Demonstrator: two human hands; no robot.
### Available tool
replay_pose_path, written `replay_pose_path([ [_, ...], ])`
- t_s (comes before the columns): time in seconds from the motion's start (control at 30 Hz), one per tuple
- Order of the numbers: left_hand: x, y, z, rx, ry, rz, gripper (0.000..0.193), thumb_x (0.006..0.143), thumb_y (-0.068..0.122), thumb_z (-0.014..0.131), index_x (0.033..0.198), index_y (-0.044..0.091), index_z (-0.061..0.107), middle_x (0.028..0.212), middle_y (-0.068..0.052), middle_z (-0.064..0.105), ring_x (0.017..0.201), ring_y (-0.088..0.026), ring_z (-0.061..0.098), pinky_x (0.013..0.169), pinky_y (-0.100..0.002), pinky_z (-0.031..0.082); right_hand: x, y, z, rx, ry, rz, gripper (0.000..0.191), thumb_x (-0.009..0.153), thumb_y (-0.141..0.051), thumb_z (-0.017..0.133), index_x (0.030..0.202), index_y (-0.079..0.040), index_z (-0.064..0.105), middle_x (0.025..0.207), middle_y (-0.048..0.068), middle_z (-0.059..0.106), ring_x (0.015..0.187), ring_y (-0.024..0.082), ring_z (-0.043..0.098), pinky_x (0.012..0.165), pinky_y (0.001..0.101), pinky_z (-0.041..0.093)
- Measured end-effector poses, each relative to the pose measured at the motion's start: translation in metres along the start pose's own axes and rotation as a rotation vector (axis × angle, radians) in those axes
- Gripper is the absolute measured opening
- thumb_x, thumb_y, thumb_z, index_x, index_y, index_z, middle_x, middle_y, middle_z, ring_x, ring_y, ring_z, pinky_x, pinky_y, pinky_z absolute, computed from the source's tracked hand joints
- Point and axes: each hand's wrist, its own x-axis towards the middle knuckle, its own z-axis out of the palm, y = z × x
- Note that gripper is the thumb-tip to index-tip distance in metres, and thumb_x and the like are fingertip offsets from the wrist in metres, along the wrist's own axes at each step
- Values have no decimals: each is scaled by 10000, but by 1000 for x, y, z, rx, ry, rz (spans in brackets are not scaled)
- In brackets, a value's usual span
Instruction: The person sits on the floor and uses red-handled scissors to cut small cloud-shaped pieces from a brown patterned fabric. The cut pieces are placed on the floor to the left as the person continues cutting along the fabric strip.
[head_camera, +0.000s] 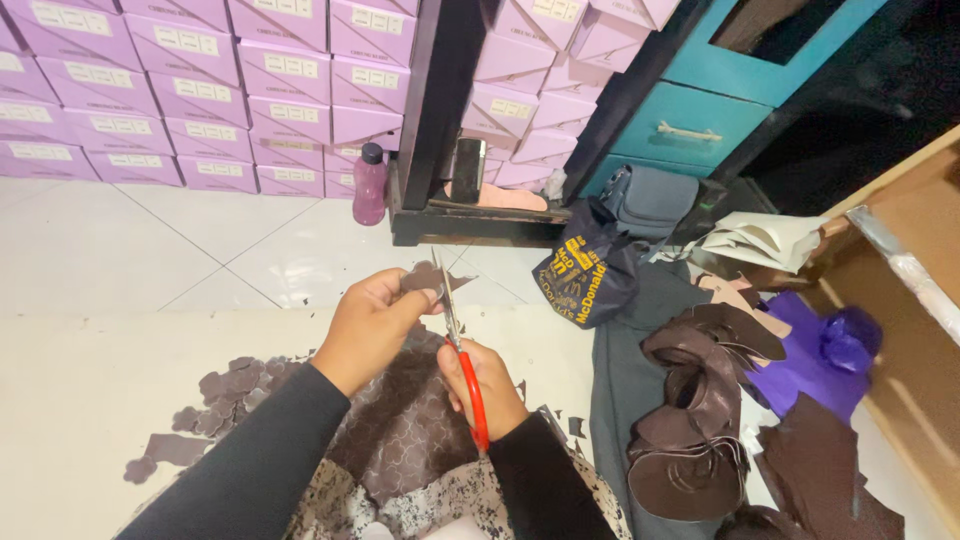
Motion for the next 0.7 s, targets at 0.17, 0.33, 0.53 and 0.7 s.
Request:
replay_pose_path([
  [0.17, 2, 1, 9, 16, 9, -53, 189, 920, 148, 640, 989, -1, 734, 889, -49, 760, 765, -94, 647, 684, -254, 521, -2, 7, -13, 35, -10, 21, 474, 992, -530, 557, 860, -75, 544, 663, -24, 479, 513, 77, 452, 470, 246, 378],
  [0.33, -9, 6, 11, -19, 16, -95, 193, 919, 148, 624, 979, -5, 724, 902, -63, 759, 811, -109, 684, 707, -270, 542, -14, 7, -12, 34, -18, 25, 473, 989, -530, 577, 860, -77, 538, 662, -27, 469, 518, 71, 440, 471, 244, 376],
  [0.53, -11, 6, -4, -86, 0, -62, 210, 917, 134, 598, 1021, 7, 729, 930, -50, 753, 868, -111, 693, 757, -271, 548, -10, 2, 3, 10, -35, 20, 486, 974, -549, 590, 869, -76, 551, 651, -34, 460, 523, 68, 445, 474, 244, 381],
  [0.7, -4, -2, -3, -45, -3, -37, 198, 926, 121, 608, 1009, -12, 729, 923, -56, 741, 849, -116, 670, 763, -270, 540, -7, 1, -2, -37, -24, 34, 490, 967, -555, 593, 870, -76, 562, 632, -35, 457, 515, 69, 452, 475, 246, 383],
])
